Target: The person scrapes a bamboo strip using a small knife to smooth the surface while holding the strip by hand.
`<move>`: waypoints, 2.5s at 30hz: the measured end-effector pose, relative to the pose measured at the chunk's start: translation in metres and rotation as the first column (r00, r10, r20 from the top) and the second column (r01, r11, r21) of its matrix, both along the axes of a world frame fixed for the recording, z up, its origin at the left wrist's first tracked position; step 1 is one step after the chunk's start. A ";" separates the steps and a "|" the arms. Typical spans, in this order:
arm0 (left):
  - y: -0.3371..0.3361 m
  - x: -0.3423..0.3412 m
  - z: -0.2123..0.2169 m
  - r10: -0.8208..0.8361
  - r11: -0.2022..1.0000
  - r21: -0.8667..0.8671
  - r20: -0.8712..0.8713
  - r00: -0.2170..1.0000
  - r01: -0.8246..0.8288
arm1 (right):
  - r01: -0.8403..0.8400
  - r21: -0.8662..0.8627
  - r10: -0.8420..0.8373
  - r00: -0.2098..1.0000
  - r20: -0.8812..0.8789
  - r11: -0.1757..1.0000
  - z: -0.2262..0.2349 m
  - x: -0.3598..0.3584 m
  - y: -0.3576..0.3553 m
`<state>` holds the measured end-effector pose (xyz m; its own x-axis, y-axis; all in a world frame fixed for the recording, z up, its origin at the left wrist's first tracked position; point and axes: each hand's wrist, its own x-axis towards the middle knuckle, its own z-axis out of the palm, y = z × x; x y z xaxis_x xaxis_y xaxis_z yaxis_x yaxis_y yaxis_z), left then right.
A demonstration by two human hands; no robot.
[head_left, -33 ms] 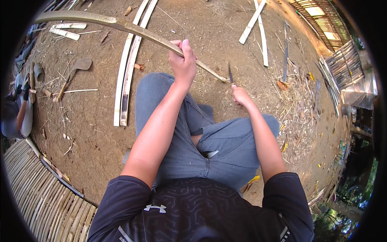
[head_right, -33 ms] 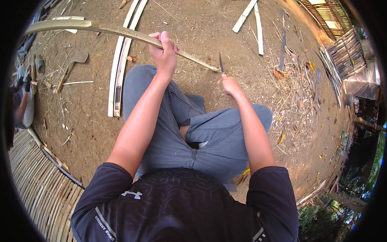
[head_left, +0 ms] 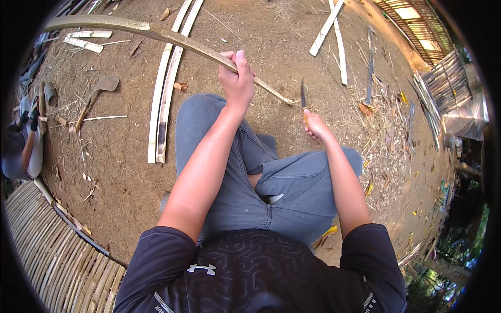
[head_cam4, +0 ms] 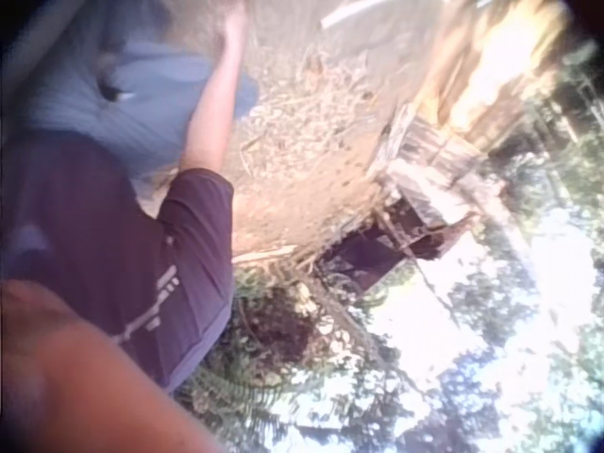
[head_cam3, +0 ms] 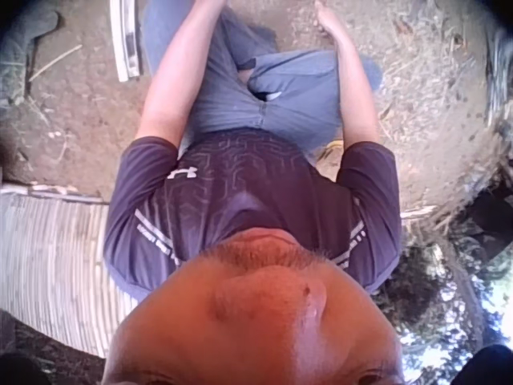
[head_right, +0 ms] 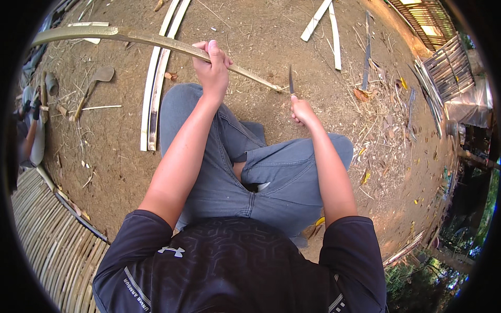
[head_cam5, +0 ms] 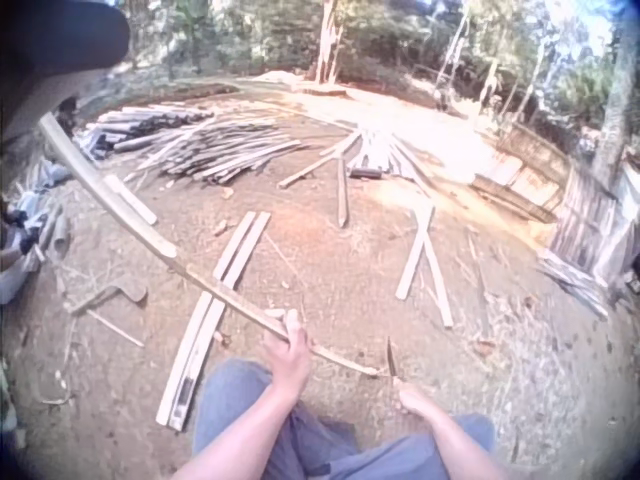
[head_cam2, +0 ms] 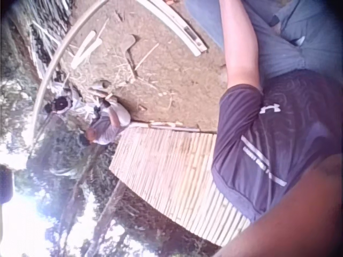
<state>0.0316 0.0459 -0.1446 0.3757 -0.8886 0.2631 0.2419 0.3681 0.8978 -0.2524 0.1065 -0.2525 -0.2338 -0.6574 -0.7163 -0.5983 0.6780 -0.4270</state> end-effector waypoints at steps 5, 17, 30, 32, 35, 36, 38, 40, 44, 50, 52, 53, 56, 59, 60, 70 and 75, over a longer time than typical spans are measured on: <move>0.000 -0.004 0.005 -0.033 0.999 -0.010 -0.024 0.999 0.033 | 0.264 -0.252 -0.260 0.964 0.049 0.931 0.013 -0.023 0.023; 0.000 -0.021 0.051 -0.044 0.982 -0.173 0.189 0.981 0.077 | 0.015 -0.285 -0.076 0.976 -0.202 0.958 0.009 0.038 0.039; -0.002 -0.042 0.040 0.004 0.977 -0.208 0.202 0.979 0.039 | 0.044 -0.400 -0.007 0.996 0.093 0.915 0.018 0.103 -0.020; -0.003 -0.044 0.044 0.005 0.987 -0.157 0.163 0.987 0.021 | 0.048 -0.477 -0.010 0.997 0.082 0.878 0.027 0.117 -0.032; -0.005 -0.041 0.050 0.059 0.992 -0.117 0.187 0.981 -0.037 | 0.125 -0.590 -0.097 0.992 0.079 0.797 0.035 0.140 -0.034; -0.006 -0.036 0.050 0.096 0.991 -0.113 0.212 0.973 -0.074 | 0.100 -0.601 -0.067 0.995 0.078 0.793 0.040 0.144 -0.028; -0.004 -0.050 0.048 0.044 0.987 -0.159 0.248 0.968 -0.004 | -0.013 -0.482 -0.023 0.997 -0.069 0.876 -0.006 0.126 -0.020; 0.001 -0.055 0.046 0.029 0.987 -0.158 0.285 0.958 0.018 | -0.084 -0.395 0.024 0.988 -0.155 0.915 -0.016 0.122 -0.027; -0.003 -0.037 0.039 0.068 0.989 -0.143 0.288 0.955 -0.028 | -0.111 -0.567 -0.001 0.981 -0.193 0.816 0.041 0.157 -0.024; -0.007 -0.050 0.043 0.007 0.993 -0.114 0.225 0.974 0.020 | -0.081 -0.371 -0.005 0.975 -0.224 0.925 -0.020 0.139 -0.029; -0.010 -0.033 0.043 0.057 0.993 -0.115 0.224 0.973 -0.032 | -0.149 -0.496 0.038 0.973 -0.227 0.855 0.020 0.151 -0.026; -0.011 -0.030 0.044 0.071 0.993 -0.110 0.240 0.968 -0.045 | -0.171 -0.546 0.049 0.972 -0.231 0.820 0.032 0.152 -0.023; -0.011 -0.070 0.059 -0.036 0.994 -0.096 0.226 0.974 0.059 | -0.252 -0.464 0.039 0.906 -0.420 0.849 -0.088 0.092 -0.012; -0.018 -0.034 0.047 0.051 0.996 -0.084 0.272 0.961 -0.029 | -0.107 -0.633 -0.065 0.968 -0.242 0.767 0.006 0.147 -0.033; -0.017 -0.038 0.051 0.042 0.997 -0.077 0.279 0.959 -0.022 | -0.118 -0.644 -0.064 0.965 -0.252 0.755 0.008 0.145 -0.032; -0.037 -0.065 0.065 -0.061 0.997 -0.026 0.212 0.975 0.068 | -0.141 -0.548 -0.057 0.943 -0.328 0.825 -0.058 0.117 -0.022; -0.047 -0.039 0.052 0.052 0.998 -0.056 0.295 0.954 -0.037 | -0.052 -0.526 -0.072 0.975 -0.212 0.849 0.014 0.149 -0.032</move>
<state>-0.0074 -0.0008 -0.0924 0.3129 -0.8559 0.4117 -0.0499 0.4181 0.9070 -0.1038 0.0748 -0.2388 -0.3499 -0.9163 -0.1948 -0.7113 0.3952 -0.5813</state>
